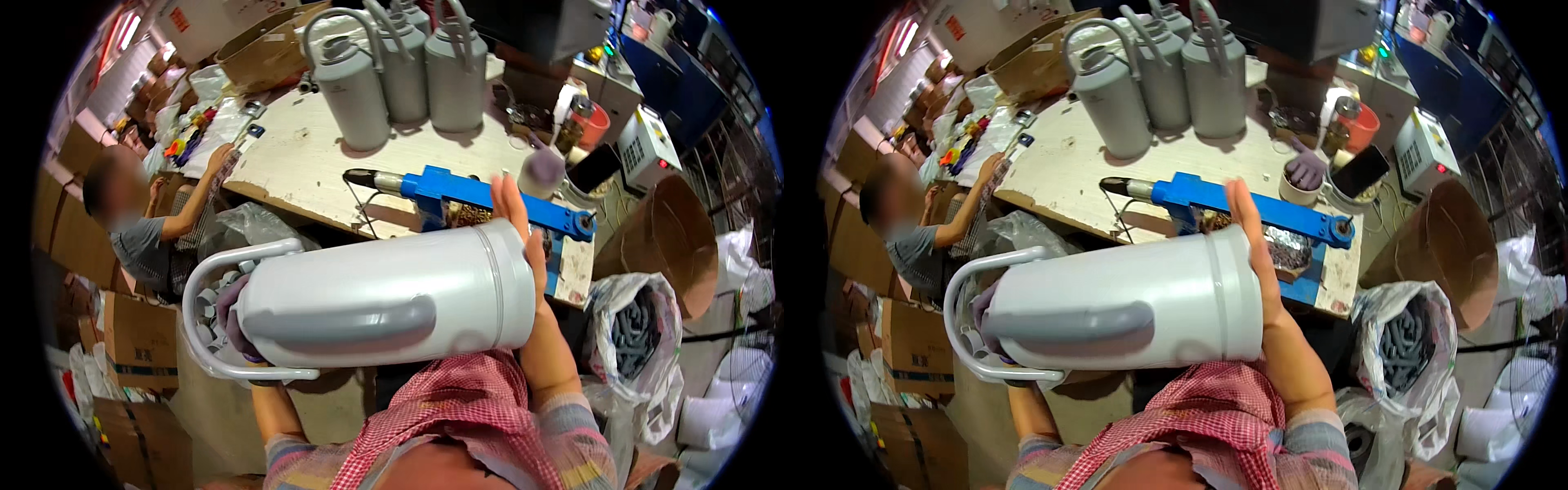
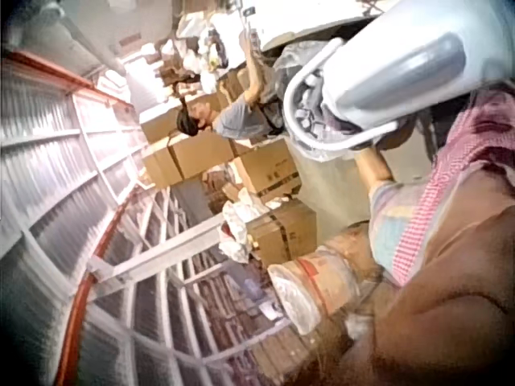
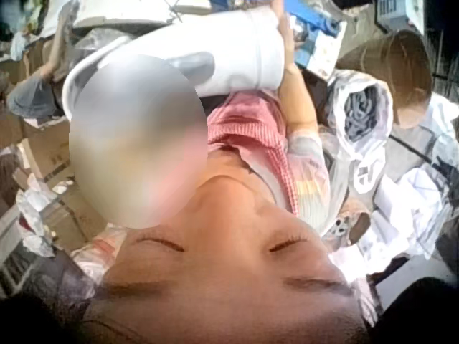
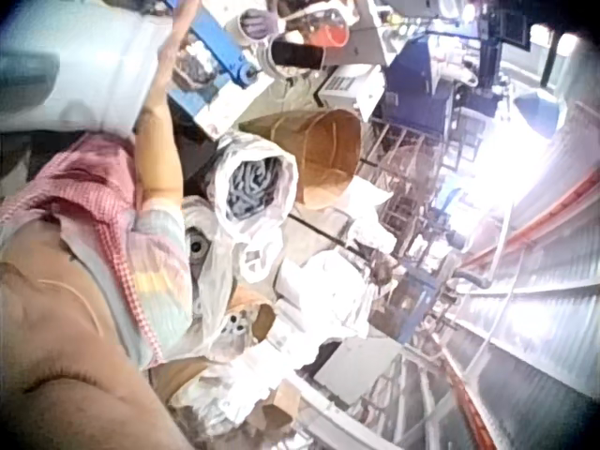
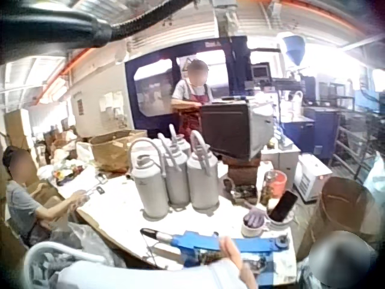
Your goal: The person repeatedly assembles gray plastic sprayers by picking up a body, inserting a nozzle, attaching a handle, and placing the finished unit on the table. The process is repeated multiple times in a consistent sequence.
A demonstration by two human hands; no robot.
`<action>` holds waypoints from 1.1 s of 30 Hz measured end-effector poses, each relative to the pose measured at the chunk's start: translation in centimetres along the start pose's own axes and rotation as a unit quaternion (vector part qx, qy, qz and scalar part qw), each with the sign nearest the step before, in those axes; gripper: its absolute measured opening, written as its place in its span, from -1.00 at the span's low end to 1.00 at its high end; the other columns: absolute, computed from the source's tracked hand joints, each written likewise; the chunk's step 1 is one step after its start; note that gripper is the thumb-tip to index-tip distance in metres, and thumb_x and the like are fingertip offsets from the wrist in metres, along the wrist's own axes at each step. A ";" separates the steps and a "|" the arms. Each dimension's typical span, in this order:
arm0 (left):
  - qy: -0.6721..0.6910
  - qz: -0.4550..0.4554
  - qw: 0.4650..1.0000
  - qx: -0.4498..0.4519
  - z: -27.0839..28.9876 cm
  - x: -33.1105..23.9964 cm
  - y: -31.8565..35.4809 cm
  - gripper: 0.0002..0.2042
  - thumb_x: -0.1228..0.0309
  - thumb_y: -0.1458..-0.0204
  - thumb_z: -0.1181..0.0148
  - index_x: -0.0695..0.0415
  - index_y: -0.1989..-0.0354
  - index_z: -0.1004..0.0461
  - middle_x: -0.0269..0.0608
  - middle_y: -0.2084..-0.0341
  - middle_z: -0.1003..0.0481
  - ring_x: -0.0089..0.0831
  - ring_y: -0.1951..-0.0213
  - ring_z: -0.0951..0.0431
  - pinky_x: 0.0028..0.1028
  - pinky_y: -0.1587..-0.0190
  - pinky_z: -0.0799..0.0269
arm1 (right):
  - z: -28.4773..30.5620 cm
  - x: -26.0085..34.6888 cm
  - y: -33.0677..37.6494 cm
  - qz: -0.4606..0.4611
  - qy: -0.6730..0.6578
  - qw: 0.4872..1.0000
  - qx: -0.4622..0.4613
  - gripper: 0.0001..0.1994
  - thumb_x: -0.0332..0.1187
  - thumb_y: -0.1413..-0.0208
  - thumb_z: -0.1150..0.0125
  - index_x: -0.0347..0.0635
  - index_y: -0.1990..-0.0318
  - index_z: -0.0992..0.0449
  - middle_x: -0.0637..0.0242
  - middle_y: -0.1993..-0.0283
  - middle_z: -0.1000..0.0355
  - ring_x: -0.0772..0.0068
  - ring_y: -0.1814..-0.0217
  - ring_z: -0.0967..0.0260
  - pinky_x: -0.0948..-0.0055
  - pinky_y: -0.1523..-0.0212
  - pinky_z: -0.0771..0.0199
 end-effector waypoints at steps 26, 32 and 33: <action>0.057 -0.201 0.970 -0.127 -3.5 -8.5 -2.9 -0.51 0.05 -0.20 0.03 0.17 -0.15 -0.27 0.02 -0.07 -0.36 -0.09 0.07 -0.50 -0.15 0.02 -0.50 | 1.9 -4.5 6.9 -0.252 -0.064 0.965 -0.023 -0.33 0.18 -0.32 0.20 -0.31 -0.19 -0.37 0.11 -0.13 -0.41 0.39 -0.07 -0.42 0.37 -0.05 -0.43; 0.095 -0.343 0.917 -0.180 -3.6 -11.5 -1.5 -0.49 0.02 -0.20 0.00 0.15 -0.15 -0.26 0.01 -0.08 -0.34 -0.06 0.09 -0.50 -0.12 0.04 -0.51 | 2.6 -7.3 3.9 -0.343 -0.164 0.922 -0.067 -0.32 0.16 -0.32 0.16 -0.35 -0.22 -0.35 0.00 -0.07 -0.46 0.30 -0.06 -0.48 0.30 0.04 -0.54; 0.084 -0.356 0.910 -0.196 -4.0 -11.8 -1.6 -0.49 0.01 -0.20 0.00 0.14 -0.15 -0.26 0.01 -0.08 -0.33 -0.06 0.09 -0.50 -0.12 0.05 -0.51 | 2.6 -8.1 3.5 -0.344 -0.164 0.922 -0.070 -0.32 0.16 -0.31 0.13 -0.36 -0.21 -0.36 0.00 -0.06 -0.47 0.30 -0.04 -0.48 0.30 0.05 -0.54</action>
Point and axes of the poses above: each hand's wrist, its own y-axis away from the middle knuckle, its own z-axis out of the back of the hand, x = y × z, the point moved 4 cm from there along -y, towards the middle knuckle
